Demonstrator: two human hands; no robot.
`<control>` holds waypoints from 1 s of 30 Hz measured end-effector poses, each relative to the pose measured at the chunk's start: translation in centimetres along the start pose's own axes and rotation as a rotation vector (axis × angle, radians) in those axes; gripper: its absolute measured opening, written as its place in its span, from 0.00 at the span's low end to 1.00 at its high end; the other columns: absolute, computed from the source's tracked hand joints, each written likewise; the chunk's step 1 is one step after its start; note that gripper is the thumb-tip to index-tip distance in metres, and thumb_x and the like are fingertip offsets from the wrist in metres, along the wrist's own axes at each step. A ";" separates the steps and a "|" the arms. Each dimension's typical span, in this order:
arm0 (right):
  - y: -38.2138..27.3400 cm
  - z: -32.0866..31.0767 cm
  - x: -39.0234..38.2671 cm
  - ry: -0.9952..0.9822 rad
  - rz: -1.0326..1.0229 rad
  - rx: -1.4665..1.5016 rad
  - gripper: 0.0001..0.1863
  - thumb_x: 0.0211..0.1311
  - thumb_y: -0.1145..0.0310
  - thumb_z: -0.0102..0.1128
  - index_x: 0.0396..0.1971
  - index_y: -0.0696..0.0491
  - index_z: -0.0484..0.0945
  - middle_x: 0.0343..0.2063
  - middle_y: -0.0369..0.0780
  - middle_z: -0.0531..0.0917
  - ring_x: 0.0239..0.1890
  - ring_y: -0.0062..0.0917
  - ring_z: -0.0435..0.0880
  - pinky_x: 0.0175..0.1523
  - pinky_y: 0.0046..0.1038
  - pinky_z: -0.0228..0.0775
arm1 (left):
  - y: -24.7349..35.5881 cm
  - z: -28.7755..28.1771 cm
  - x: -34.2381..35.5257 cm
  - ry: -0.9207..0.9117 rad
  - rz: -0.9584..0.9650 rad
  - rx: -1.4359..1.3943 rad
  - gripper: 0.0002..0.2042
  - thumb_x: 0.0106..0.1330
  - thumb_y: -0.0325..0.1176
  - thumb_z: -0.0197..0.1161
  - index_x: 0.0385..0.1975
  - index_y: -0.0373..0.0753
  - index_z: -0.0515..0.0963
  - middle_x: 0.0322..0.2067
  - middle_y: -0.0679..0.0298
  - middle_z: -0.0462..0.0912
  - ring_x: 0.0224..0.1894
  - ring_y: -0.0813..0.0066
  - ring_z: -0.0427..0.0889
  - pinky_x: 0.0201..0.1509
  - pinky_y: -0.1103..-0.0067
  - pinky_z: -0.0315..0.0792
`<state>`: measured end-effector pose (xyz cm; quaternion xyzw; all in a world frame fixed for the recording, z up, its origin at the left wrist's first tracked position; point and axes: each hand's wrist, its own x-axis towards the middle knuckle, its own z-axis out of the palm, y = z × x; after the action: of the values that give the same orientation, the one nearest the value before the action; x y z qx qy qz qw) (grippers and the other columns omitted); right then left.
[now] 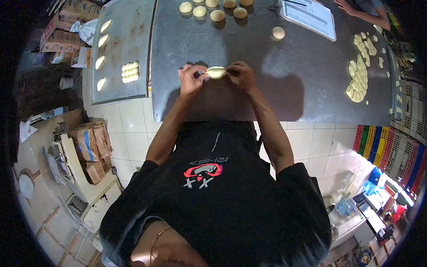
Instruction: Shaping pieces of dough into rolls and placing them on a baking tray.
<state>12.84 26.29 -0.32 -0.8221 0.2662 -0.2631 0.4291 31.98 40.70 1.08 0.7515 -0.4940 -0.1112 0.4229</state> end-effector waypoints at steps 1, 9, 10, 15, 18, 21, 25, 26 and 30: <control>-0.4 0.2 0.7 0.032 0.118 0.063 0.13 0.54 0.63 0.74 0.38 0.52 0.88 0.34 0.42 0.85 0.39 0.29 0.87 0.41 0.29 0.79 | 0.2 0.6 0.7 0.053 -0.045 0.035 0.09 0.50 0.39 0.76 0.29 0.49 0.85 0.31 0.72 0.84 0.34 0.73 0.76 0.45 0.71 0.58; -1.5 1.2 3.5 0.077 0.253 -0.116 0.13 0.58 0.65 0.68 0.41 0.54 0.86 0.35 0.45 0.86 0.41 0.36 0.86 0.48 0.36 0.76 | -0.8 1.3 3.2 0.043 -0.130 0.151 0.09 0.59 0.35 0.68 0.37 0.40 0.86 0.37 0.56 0.86 0.40 0.57 0.84 0.45 0.65 0.73; -0.8 1.7 3.6 0.071 0.213 -0.152 0.14 0.60 0.67 0.65 0.44 0.54 0.85 0.38 0.46 0.86 0.43 0.40 0.86 0.52 0.38 0.75 | -0.2 1.5 3.2 0.044 -0.132 0.151 0.09 0.59 0.35 0.68 0.37 0.40 0.86 0.37 0.56 0.86 0.40 0.57 0.84 0.45 0.65 0.73; -1.4 5.1 0.9 0.103 -0.050 -0.034 0.29 0.57 0.68 0.61 0.61 0.57 0.72 0.51 0.51 0.81 0.54 0.47 0.80 0.60 0.40 0.71 | 3.6 3.3 1.3 -0.082 -0.124 -0.267 0.25 0.57 0.23 0.53 0.58 0.34 0.75 0.53 0.44 0.79 0.58 0.45 0.76 0.64 0.64 0.69; -1.7 5.0 0.1 0.091 -0.106 -0.076 0.35 0.54 0.67 0.62 0.65 0.57 0.67 0.57 0.52 0.76 0.59 0.48 0.76 0.63 0.42 0.69 | 2.7 3.5 0.4 -0.097 -0.029 -0.207 0.28 0.54 0.22 0.53 0.60 0.30 0.71 0.56 0.42 0.76 0.59 0.44 0.74 0.64 0.63 0.69; -2.9 4.2 -0.7 0.014 -0.007 -0.093 0.32 0.54 0.69 0.61 0.62 0.56 0.69 0.57 0.52 0.76 0.60 0.49 0.75 0.64 0.44 0.68 | 1.7 3.2 -0.3 -0.137 0.029 -0.203 0.27 0.53 0.21 0.54 0.58 0.32 0.73 0.55 0.43 0.77 0.59 0.44 0.75 0.64 0.62 0.69; -5.3 2.9 -3.6 -0.017 -0.058 -0.064 0.29 0.55 0.75 0.60 0.60 0.55 0.70 0.56 0.51 0.77 0.60 0.48 0.74 0.64 0.43 0.67 | 1.6 2.7 -3.6 -0.043 0.238 -0.187 0.25 0.56 0.21 0.55 0.58 0.35 0.74 0.52 0.46 0.79 0.54 0.45 0.78 0.59 0.62 0.72; -6.1 2.6 -4.4 -0.048 -0.054 -0.068 0.29 0.55 0.77 0.59 0.60 0.55 0.71 0.55 0.50 0.77 0.59 0.47 0.74 0.64 0.43 0.67 | 2.3 2.0 -4.7 -0.097 0.178 -0.182 0.25 0.56 0.21 0.55 0.57 0.34 0.74 0.51 0.46 0.80 0.53 0.46 0.78 0.59 0.62 0.72; -8.0 2.1 -6.9 -0.234 -0.029 -0.140 0.27 0.56 0.77 0.60 0.58 0.56 0.72 0.53 0.49 0.77 0.59 0.46 0.73 0.64 0.42 0.66 | 3.2 -0.1 -9.3 -0.192 0.137 -0.166 0.24 0.53 0.18 0.54 0.54 0.34 0.74 0.50 0.48 0.79 0.56 0.46 0.76 0.62 0.60 0.69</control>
<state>10.94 36.01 4.00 -0.8789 0.2200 -0.1523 0.3950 25.46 48.00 1.22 0.6643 -0.5714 -0.1942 0.4410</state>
